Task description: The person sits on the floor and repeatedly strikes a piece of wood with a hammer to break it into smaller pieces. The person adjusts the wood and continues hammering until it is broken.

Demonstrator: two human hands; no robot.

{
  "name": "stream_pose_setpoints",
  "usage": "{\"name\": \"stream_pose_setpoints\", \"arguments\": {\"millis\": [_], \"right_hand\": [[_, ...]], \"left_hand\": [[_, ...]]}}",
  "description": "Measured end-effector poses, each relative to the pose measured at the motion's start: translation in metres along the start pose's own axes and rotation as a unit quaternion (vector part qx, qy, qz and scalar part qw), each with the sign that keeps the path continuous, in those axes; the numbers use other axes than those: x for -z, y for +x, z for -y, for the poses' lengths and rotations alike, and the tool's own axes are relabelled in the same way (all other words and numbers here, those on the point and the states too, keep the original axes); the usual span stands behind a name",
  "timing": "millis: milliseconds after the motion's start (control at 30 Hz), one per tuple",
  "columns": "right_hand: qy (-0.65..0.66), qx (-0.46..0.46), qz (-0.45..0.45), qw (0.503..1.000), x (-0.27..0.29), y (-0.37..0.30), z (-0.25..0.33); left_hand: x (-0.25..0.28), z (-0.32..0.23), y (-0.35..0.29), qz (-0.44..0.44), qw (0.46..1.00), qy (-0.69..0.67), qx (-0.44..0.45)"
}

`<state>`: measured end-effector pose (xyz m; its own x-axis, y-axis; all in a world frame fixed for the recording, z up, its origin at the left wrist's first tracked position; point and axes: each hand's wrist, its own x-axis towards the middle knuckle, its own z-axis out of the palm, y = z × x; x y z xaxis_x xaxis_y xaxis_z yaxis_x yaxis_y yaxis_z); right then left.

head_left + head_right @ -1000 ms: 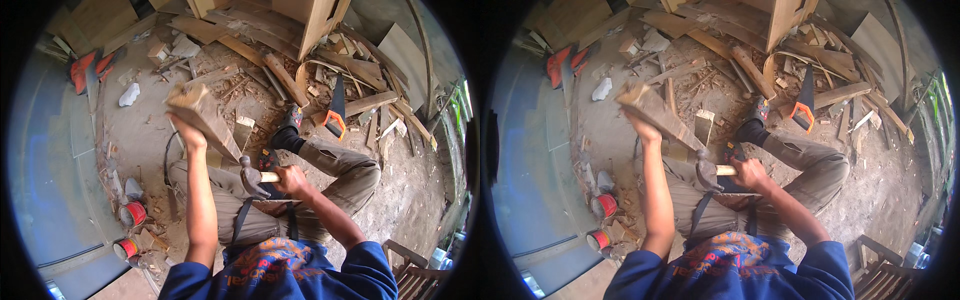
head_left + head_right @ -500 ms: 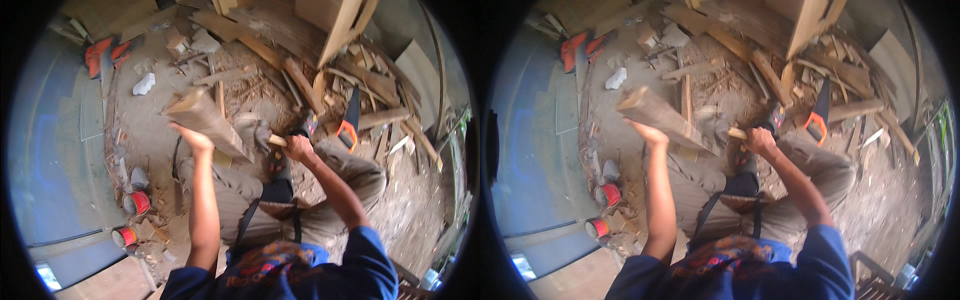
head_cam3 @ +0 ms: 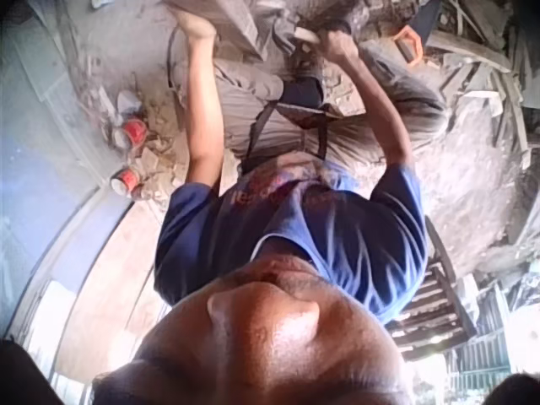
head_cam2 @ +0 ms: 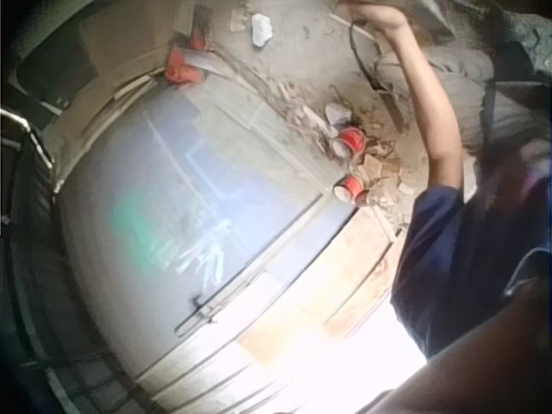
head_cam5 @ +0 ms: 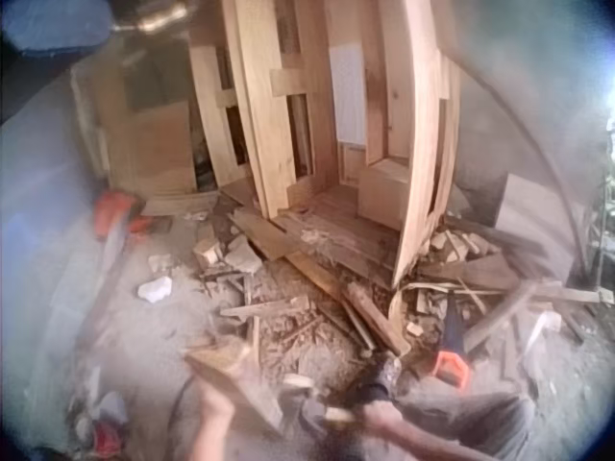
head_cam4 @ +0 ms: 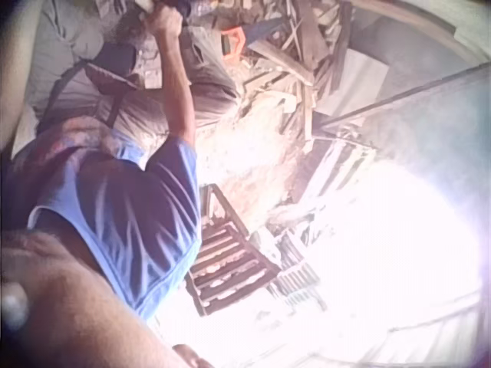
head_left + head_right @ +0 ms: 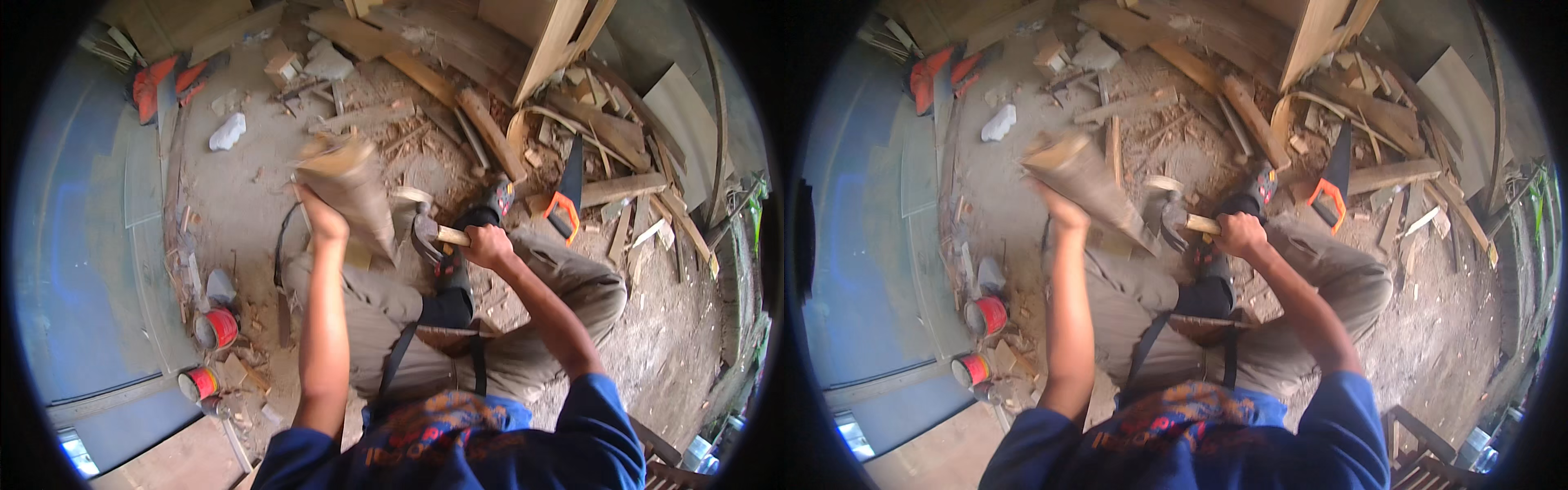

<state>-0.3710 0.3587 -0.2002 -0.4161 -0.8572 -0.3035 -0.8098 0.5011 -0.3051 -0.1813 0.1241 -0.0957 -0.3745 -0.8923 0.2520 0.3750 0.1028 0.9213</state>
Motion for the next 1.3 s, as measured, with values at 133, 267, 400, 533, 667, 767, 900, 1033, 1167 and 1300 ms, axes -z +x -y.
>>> {"name": "stream_pose_setpoints", "arguments": {"millis": [133,267,400,533,667,767,900,1033,1167,1300], "right_hand": [[0.107,-0.016,0.001,0.994,-0.009,0.001,0.016],[0.19,-0.007,0.042,0.981,-0.053,-0.07,0.007],[0.115,-0.034,0.078,0.99,-0.067,-0.081,0.004],[0.137,-0.017,0.077,0.987,-0.07,-0.076,0.003],[0.245,-0.004,0.053,0.968,-0.065,-0.075,0.018],[0.342,-0.028,0.034,0.939,-0.055,-0.076,0.042],[0.435,-0.099,0.019,0.895,-0.042,-0.065,0.086],[0.377,-0.063,-0.092,0.92,-0.022,-0.043,0.125],[0.35,-0.055,-0.095,0.93,-0.013,-0.019,0.156],[0.39,-0.073,-0.095,0.913,-0.018,-0.009,0.153]], "left_hand": [[0.021,0.004,0.026,-0.091,0.995,0.017,0.03],[0.03,0.009,0.042,-0.091,0.996,-0.011,0.025],[0.057,0.003,0.057,0.031,0.981,-0.159,0.107],[0.071,-0.011,0.05,0.335,0.909,-0.215,0.122],[0.087,-0.018,0.056,0.381,0.896,-0.205,0.102],[0.103,-0.025,0.059,0.316,0.942,-0.064,0.087],[0.099,-0.028,0.055,0.411,0.885,-0.198,0.097],[0.099,-0.029,0.039,0.407,0.877,-0.234,0.104],[0.098,-0.031,0.028,0.35,0.905,-0.233,0.067],[0.067,-0.064,-0.016,-0.019,0.976,-0.185,-0.111]]}}
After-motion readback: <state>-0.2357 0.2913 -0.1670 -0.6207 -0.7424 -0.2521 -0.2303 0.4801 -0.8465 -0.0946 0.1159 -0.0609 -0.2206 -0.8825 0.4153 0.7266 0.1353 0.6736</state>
